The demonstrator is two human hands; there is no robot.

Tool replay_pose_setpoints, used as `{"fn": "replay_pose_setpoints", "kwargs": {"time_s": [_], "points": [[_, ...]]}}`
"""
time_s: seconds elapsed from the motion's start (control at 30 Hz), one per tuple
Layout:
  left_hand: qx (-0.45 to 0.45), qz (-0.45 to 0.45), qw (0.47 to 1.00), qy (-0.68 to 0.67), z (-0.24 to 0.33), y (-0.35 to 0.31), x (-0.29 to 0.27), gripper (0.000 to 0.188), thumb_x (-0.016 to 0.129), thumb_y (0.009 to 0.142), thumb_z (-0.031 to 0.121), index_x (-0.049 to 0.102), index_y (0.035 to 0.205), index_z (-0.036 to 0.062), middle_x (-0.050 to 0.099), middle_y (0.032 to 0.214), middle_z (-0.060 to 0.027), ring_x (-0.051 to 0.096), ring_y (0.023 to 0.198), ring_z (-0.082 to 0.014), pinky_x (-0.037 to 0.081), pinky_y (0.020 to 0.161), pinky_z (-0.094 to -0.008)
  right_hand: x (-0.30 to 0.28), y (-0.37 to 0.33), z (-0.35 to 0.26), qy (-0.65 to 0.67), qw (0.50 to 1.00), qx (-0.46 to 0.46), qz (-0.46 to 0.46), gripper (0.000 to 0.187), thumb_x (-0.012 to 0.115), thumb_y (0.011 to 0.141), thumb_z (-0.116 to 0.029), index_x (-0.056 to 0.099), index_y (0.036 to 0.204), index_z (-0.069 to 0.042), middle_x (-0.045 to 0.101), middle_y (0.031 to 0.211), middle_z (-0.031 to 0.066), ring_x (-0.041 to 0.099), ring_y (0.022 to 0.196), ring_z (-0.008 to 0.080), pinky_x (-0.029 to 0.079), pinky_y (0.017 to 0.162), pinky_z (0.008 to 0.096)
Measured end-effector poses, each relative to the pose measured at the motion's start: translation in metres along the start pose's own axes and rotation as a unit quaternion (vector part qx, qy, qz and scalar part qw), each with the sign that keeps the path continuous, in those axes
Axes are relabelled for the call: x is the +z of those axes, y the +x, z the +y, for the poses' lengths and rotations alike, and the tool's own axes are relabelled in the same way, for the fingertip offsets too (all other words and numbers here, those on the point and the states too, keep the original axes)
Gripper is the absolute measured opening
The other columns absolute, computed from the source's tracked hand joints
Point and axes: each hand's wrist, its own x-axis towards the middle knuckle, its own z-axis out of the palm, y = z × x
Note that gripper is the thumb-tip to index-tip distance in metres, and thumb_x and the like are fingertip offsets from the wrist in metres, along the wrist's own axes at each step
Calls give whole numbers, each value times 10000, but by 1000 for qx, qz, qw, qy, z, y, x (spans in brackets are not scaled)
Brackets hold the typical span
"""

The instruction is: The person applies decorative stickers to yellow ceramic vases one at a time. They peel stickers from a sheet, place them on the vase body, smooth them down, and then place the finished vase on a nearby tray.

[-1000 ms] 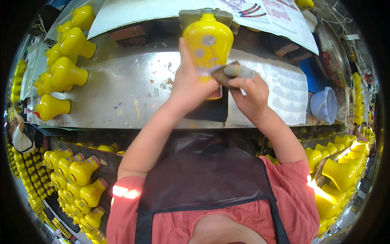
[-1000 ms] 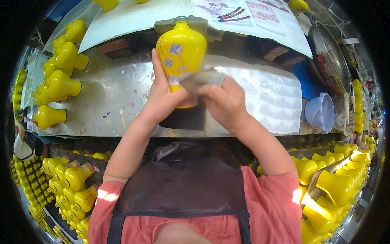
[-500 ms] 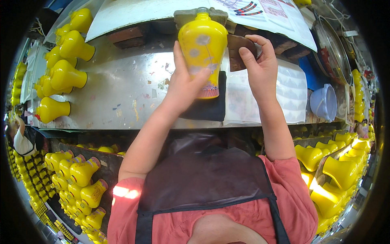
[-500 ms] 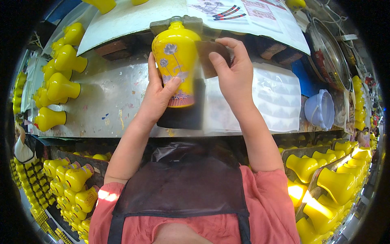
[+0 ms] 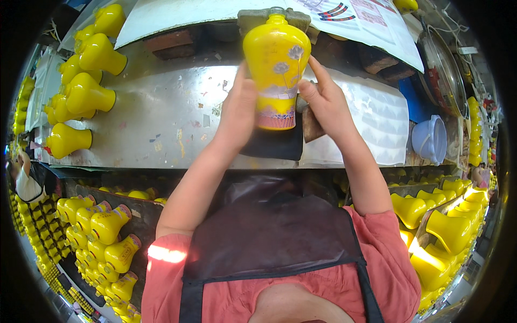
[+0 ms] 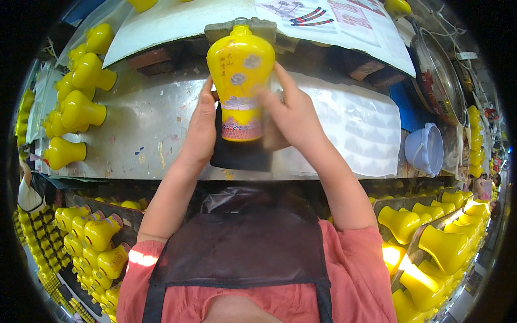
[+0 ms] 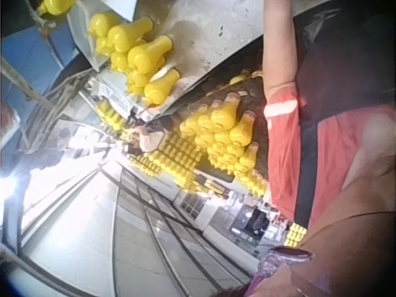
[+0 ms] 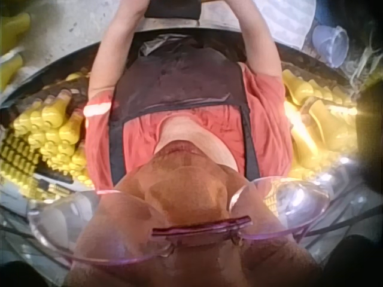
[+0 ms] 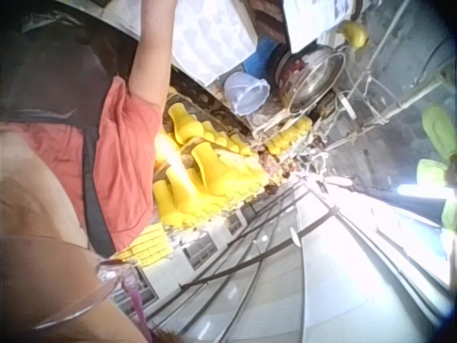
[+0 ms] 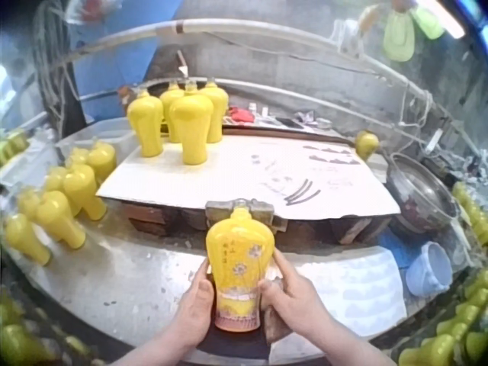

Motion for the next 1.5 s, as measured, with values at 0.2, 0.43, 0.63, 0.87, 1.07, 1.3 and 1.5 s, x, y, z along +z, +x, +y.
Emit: {"fn": "replay_pose_setpoints", "kwargs": {"time_s": [0.2, 0.43, 0.63, 0.87, 1.07, 1.3, 1.5], "points": [[13, -35, 999, -19, -7, -1, 3, 651, 472, 1058, 287, 272, 1611, 8, 466, 1554, -178, 490, 1397, -266, 359, 1181, -384, 5, -4, 8, -30, 999, -23, 11, 833, 685, 931, -373, 327, 1613, -55, 712, 918, 206, 713, 797, 231, 555, 743, 334], [-53, -37, 971, -229, -4, 2, 1, 597, 459, 1059, 266, 319, 1583, 20, 476, 1537, -198, 478, 1396, -280, 380, 1157, -408, 2, -2, 3, 13, 1000, 1, 4, 856, 653, 942, -416, 290, 1621, -44, 718, 937, 224, 728, 837, 314, 560, 773, 373], [34, -36, 996, 70, -5, 7, 3, 526, 409, 1080, 362, 412, 1460, -2, 584, 1277, -259, 549, 1173, -398, 421, 992, -484, 15, -2, -4, -134, 990, -25, 23, 988, 650, 906, -525, 213, 1609, 13, 719, 1063, 292, 724, 989, 433, 569, 854, 433], [17, -104, 994, 1, -13, 2, -7, 686, 335, 1121, 500, 281, 1607, 19, 449, 1558, -171, 411, 1456, -301, 296, 1208, -389, 6, 0, 0, -94, 995, -31, 2, 953, 657, 918, -493, 241, 1606, 19, 720, 1032, 278, 734, 944, 408, 568, 823, 401], [-67, -98, 942, -314, -15, 11, -7, 697, 352, 1126, 479, 221, 1635, 19, 385, 1612, -144, 378, 1480, -243, 267, 1235, -372, 5, -5, -14, -118, 992, -12, 36, 919, 674, 924, -464, 281, 1602, 15, 701, 1014, 242, 720, 908, 321, 554, 790, 374], [9, -98, 977, -191, -21, 6, -3, 679, 435, 1127, 371, 177, 1653, 27, 308, 1669, -135, 283, 1542, -244, 230, 1251, -355, 9, -2, -9, -39, 999, -8, 6, 842, 706, 961, -335, 280, 1620, -29, 601, 1409, 180, 612, 1251, 225, 481, 1050, 342], [-21, -72, 966, -247, -25, 7, -6, 716, 548, 1082, 285, 192, 1665, 70, 402, 1600, -124, 352, 1491, -232, 277, 1227, -357, 4, 3, 6, -4, 1000, -12, 28, 723, 641, 998, -338, 361, 1583, -17, 611, 1379, 152, 618, 1207, 204, 491, 1014, 319]]}}
